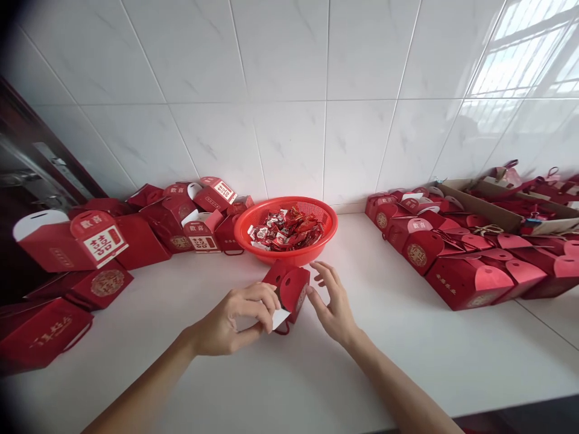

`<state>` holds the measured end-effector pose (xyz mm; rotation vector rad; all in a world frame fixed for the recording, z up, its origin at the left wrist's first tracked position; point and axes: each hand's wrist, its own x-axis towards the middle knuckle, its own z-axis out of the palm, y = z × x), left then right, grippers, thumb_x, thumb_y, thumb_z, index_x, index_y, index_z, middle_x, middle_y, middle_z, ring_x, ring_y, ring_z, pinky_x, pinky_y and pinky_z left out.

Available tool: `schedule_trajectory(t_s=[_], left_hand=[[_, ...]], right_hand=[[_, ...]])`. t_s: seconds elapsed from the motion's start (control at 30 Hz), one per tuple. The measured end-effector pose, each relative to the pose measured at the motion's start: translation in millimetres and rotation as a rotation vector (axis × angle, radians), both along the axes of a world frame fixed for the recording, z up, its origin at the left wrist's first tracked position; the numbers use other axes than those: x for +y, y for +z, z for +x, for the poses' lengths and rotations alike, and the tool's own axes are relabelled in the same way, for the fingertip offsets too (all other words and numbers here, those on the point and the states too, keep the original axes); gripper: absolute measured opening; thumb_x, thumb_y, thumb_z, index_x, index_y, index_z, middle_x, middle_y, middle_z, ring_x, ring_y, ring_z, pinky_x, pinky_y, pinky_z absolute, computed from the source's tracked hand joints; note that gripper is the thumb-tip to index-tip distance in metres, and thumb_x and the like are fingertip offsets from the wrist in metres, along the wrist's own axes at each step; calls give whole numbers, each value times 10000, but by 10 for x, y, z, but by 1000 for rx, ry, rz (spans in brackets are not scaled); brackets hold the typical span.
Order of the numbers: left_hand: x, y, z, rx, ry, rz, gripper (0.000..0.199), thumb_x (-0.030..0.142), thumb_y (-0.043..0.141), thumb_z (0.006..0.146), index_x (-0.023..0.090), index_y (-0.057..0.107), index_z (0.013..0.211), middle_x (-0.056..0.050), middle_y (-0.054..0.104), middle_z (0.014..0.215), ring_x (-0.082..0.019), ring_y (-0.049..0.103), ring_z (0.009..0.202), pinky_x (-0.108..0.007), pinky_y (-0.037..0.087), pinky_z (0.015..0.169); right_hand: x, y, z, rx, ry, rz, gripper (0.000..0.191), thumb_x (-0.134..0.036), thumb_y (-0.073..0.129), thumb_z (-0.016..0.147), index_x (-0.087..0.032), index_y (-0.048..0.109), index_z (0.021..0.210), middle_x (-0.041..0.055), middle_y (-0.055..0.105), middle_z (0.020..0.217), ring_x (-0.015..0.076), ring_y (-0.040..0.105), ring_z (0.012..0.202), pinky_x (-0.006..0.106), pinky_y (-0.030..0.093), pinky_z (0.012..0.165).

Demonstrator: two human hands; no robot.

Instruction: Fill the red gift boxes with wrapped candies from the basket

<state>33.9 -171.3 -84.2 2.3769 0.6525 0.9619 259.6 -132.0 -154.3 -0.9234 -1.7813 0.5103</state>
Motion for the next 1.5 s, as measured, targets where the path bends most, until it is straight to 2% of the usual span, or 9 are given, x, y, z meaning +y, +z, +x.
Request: schedule_trajectory(t_s=[0.13, 0.23, 0.5, 0.7, 0.8, 0.97, 1.2, 1.4, 1.5], left_hand=[[-13, -6, -24, -20, -4, -123, 134, 69, 579, 776, 187, 641, 767, -30, 650, 733, -183, 619, 822, -319, 522, 790], [-17, -10, -2, 2, 84, -152, 95, 152, 589, 864, 195, 638, 795, -15, 667, 721, -155, 606, 751, -303, 513, 777], [27, 1, -50, 87, 336, 85, 104, 186, 578, 886, 221, 670, 853, -11, 691, 740, -188, 626, 841, -360, 497, 899], [49, 39, -120, 218, 474, 230, 167, 208, 596, 863, 237, 701, 736, 14, 733, 706, -193, 668, 830, -439, 422, 1037], [52, 17, -126, 220, 496, 240, 138, 210, 600, 868, 229, 736, 858, 3, 762, 761, -208, 689, 881, -457, 421, 1048], [38, -23, -130, 179, 538, 263, 248, 195, 590, 876, 221, 735, 1076, -53, 773, 1049, -239, 682, 1035, -476, 431, 1062], [-30, 12, -91, 330, 484, 208, 250, 161, 520, 884, 227, 746, 967, -29, 734, 823, -195, 679, 894, -527, 340, 1139], [-12, 18, -105, 276, 581, 237, 311, 211, 545, 893, 240, 688, 1167, -63, 744, 1093, -250, 652, 1062, -525, 358, 1112], [20, -25, -118, 248, 652, 172, 323, 247, 496, 938, 234, 668, 1212, -67, 738, 1111, -248, 643, 1081, -454, 458, 1018]], right_hand=[[35, 24, 56, -122, 104, -22, 564, -430, 555, 953, -310, 395, 1480, 131, 418, 1521, 314, 450, 1375, 507, 462, 1065], [37, 35, 71, -182, 169, -33, 635, -452, 599, 926, -306, 367, 1499, 132, 313, 1596, 323, 320, 1469, 528, 396, 1129], [9, 83, 17, -143, 197, 58, 533, -315, 652, 903, -278, 455, 1397, 158, 440, 1501, 293, 444, 1398, 478, 454, 1087], [-3, 60, -3, -144, 109, 116, 445, -286, 645, 908, -265, 492, 1325, 156, 545, 1379, 277, 560, 1280, 442, 523, 1003], [-11, 57, -1, -142, 84, 120, 432, -286, 638, 912, -266, 492, 1318, 144, 579, 1327, 269, 595, 1226, 427, 544, 969], [-35, 62, -2, -143, 75, 137, 428, -280, 627, 919, -264, 485, 1322, 144, 588, 1301, 261, 614, 1196, 420, 554, 955], [-52, 62, -27, -138, 72, 160, 388, -284, 612, 928, -260, 511, 1302, 143, 604, 1278, 266, 632, 1165, 416, 565, 933], [-88, 68, -21, -180, 85, 192, 296, -269, 572, 947, -255, 543, 1241, 142, 606, 1254, 215, 692, 914, 396, 598, 823], [-141, 65, -50, -222, 120, 281, 300, -240, 573, 934, -251, 561, 1233, 157, 600, 1271, 233, 677, 937, 404, 600, 791]])
